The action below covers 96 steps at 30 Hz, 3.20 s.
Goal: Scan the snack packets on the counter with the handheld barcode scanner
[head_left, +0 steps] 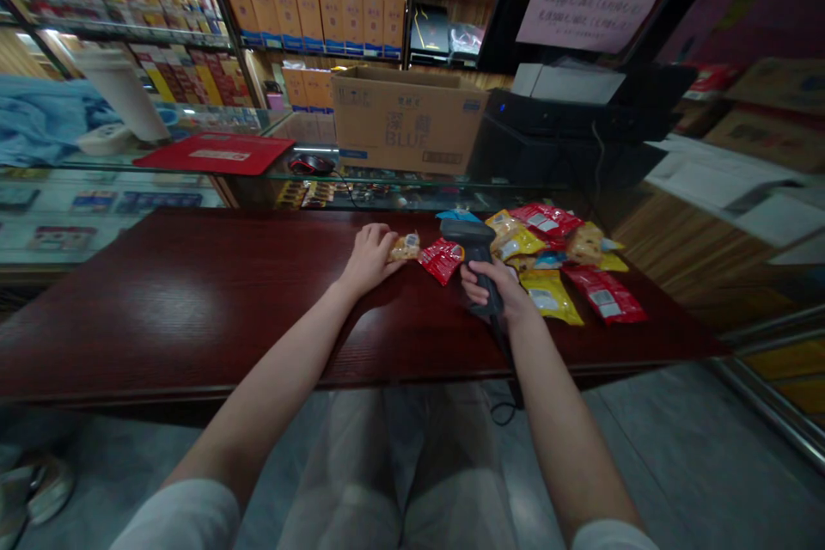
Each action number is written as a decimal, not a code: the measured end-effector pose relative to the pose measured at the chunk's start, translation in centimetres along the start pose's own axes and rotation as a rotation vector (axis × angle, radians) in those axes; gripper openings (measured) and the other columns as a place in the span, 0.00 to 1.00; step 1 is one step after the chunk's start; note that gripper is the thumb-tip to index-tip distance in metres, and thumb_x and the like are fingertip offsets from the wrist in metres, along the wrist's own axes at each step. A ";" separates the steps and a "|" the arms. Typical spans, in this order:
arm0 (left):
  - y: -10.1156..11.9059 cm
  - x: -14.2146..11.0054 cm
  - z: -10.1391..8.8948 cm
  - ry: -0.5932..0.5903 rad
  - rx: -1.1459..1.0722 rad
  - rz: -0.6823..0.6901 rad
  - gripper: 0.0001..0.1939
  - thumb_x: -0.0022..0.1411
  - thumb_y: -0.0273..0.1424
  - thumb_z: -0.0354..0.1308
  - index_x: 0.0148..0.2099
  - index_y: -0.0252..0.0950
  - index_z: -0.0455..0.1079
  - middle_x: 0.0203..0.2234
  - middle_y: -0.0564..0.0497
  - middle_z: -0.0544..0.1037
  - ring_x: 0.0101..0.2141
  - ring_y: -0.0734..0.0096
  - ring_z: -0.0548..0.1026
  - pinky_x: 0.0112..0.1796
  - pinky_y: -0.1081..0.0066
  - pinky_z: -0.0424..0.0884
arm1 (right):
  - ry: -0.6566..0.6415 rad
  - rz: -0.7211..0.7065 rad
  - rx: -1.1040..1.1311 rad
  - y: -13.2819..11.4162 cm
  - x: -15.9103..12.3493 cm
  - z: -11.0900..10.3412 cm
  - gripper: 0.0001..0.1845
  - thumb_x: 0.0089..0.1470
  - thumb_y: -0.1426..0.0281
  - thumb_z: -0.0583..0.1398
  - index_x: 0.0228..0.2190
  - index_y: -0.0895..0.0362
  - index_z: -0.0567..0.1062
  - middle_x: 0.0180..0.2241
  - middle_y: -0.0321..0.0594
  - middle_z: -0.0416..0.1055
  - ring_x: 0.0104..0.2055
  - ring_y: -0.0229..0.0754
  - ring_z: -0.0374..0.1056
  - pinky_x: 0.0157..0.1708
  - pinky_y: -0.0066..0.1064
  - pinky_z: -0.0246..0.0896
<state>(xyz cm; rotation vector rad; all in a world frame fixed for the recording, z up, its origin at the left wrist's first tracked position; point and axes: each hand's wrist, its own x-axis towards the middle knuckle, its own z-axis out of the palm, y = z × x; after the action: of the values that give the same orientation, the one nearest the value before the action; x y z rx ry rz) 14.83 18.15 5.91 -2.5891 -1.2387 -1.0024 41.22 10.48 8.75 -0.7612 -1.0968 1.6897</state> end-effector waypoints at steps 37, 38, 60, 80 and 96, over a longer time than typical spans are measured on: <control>8.9 7.8 6.7 -0.039 -0.283 -0.181 0.18 0.72 0.31 0.45 0.58 0.37 0.68 0.57 0.44 0.75 0.60 0.62 0.68 0.64 0.53 0.54 | 0.015 -0.066 0.190 1.4 -7.0 -4.5 0.20 0.53 0.61 0.65 0.26 0.55 0.59 0.22 0.26 0.56 0.15 0.25 0.39 0.10 0.18 0.43; 8.5 7.9 6.2 0.007 -0.282 -0.216 0.18 0.71 0.30 0.45 0.58 0.36 0.68 0.56 0.42 0.75 0.58 0.60 0.69 0.62 0.54 0.59 | 0.020 -0.067 0.188 1.4 -7.1 -4.5 0.20 0.52 0.61 0.66 0.26 0.55 0.59 0.22 0.26 0.56 0.15 0.25 0.39 0.10 0.18 0.43; 7.1 2.1 2.4 -0.336 -0.114 -0.282 0.34 0.66 0.49 0.54 0.65 0.32 0.59 0.60 0.35 0.69 0.59 0.45 0.67 0.57 0.51 0.63 | 0.190 -0.061 0.145 1.7 -7.3 -3.7 0.19 0.48 0.63 0.68 0.32 0.54 0.63 0.23 0.26 0.60 0.15 0.26 0.45 0.11 0.20 0.43; 7.0 2.0 2.4 -0.405 -0.024 -0.236 0.33 0.65 0.51 0.54 0.63 0.32 0.62 0.58 0.35 0.70 0.57 0.44 0.68 0.54 0.52 0.65 | 0.207 -0.019 0.093 1.5 -7.0 -3.6 0.20 0.47 0.63 0.69 0.31 0.54 0.63 0.24 0.27 0.62 0.16 0.26 0.48 0.13 0.19 0.47; 7.3 1.9 2.2 -0.451 0.041 -0.204 0.35 0.67 0.50 0.51 0.69 0.38 0.60 0.59 0.37 0.68 0.56 0.45 0.67 0.54 0.52 0.65 | 0.163 -0.019 0.111 1.7 -7.0 -4.0 0.17 0.51 0.65 0.68 0.30 0.55 0.64 0.25 0.29 0.63 0.16 0.26 0.50 0.12 0.19 0.48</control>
<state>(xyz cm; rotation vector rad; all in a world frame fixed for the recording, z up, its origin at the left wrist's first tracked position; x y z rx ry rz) 22.11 15.35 6.72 -2.7918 -1.6255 -0.4115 46.52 4.99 5.61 -0.7996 -0.8880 1.6274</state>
